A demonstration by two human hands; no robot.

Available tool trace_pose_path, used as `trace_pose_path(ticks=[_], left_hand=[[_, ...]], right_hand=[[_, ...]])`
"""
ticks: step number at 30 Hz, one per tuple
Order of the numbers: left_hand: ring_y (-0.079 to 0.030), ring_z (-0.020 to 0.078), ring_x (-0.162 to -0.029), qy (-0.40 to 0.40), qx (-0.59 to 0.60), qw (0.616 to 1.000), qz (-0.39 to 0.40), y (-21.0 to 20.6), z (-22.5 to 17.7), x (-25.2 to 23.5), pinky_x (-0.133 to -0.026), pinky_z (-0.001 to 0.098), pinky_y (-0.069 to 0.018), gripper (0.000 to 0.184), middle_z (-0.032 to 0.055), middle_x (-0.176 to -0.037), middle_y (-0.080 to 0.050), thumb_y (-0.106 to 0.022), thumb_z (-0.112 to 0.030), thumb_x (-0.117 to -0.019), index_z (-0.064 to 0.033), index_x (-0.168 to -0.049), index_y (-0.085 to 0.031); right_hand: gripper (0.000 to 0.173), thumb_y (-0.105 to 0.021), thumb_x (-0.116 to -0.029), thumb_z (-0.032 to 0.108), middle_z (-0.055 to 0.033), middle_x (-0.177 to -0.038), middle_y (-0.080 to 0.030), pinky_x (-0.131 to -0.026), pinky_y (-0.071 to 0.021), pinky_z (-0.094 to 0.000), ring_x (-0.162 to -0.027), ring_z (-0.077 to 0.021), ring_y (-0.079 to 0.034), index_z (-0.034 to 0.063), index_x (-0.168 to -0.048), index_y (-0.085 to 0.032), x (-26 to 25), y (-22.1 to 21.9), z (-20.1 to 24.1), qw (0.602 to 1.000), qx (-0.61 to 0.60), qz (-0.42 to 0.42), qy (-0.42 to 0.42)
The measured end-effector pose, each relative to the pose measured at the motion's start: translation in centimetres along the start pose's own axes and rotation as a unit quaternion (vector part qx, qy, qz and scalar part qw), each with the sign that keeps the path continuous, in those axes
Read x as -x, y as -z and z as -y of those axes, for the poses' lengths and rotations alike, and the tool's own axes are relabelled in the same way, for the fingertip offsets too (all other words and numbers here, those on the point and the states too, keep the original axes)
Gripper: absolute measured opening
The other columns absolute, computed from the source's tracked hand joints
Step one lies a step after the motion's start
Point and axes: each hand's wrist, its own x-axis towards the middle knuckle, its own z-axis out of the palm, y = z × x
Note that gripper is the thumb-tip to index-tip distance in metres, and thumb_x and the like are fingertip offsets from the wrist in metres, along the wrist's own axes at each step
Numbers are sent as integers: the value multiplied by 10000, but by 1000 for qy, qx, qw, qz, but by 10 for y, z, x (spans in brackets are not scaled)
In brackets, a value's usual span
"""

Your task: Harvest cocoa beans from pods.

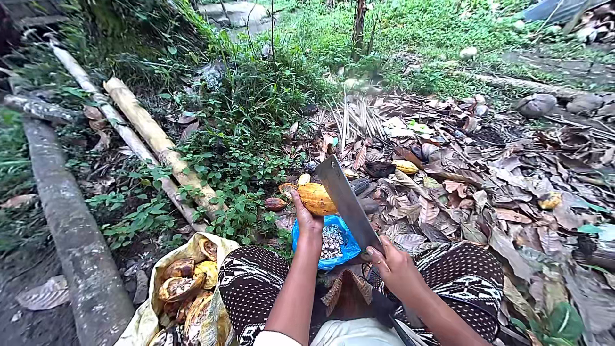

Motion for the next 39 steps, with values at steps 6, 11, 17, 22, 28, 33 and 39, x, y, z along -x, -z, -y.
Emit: trace_pose_path(ticks=[6, 11, 17, 22, 28, 33, 39], left_hand=[[-617, 288, -1186, 2, 39, 999, -15, 14, 1, -7, -953, 551, -527, 694, 118, -1302, -625, -305, -720, -999, -185, -1393, -501], [-631, 246, -1164, -20, 4, 1000, 15, 8, -1, 6, -940, 506, -545, 711, 89, -1278, -640, -229, -722, -1008, -183, -1381, -506], [-668, 254, -1073, 49, 15, 999, 12, 17, 0, 8, -874, 479, -578, 612, 114, -1187, -665, -372, -656, -1012, -166, -1346, -522], [-646, 269, -1067, -33, -31, 998, -35, 20, 6, -6, -876, 473, -569, 450, 153, -1225, -618, -596, -274, -1034, -130, -1425, -427], [-653, 272, -995, -31, -1, 999, -38, 40, 12, -12, -821, 483, -575, 331, 152, -1145, -629, -530, -184, -1043, -101, -1356, -460], [-642, 334, -1025, 58, 23, 996, -64, 53, 12, -15, -810, 570, -553, 360, 168, -1161, -629, -493, -386, -1026, -120, -1267, -528], [-573, 393, -1213, 105, 56, 987, -109, 74, 30, -17, -922, 667, -488, 552, 184, -1352, -565, -426, -546, -996, -142, -1367, -484]], right_hand=[[348, -485, -1097, 284, -92, -749, -655, -639, -555, -194, -670, -75, -656, -44, -1082, -601, -10, 15, 25, 970, -63, -179, 152], [366, -465, -1083, 229, -216, -821, -694, -730, -580, -551, -778, -394, -724, -84, -1214, -601, -19, -5, 16, 996, 30, 83, -33], [352, -486, -1069, 199, -234, -847, -709, -750, -580, -567, -804, -422, -731, -82, -1240, -609, -16, -16, 7, 993, 50, 96, -44], [325, -453, -1073, 162, -248, -911, -715, -703, -586, -554, -796, -426, -733, -79, -1180, -642, -36, -37, -19, 990, 125, 70, -11], [303, -459, -1065, 133, -254, -885, -702, -632, -579, -550, -728, -437, -720, -69, -1141, -671, -47, -44, -37, 978, 186, 77, 52], [452, -468, -1083, 306, -254, -973, -713, -880, -536, -604, -934, -416, -709, -63, -1301, -609, -76, -17, -67, 983, -14, 185, 9], [366, -491, -1084, 249, -331, -961, -682, -810, -503, -715, -943, -542, -679, -50, -1278, -575, -126, -23, -115, 985, 71, 97, -126]])
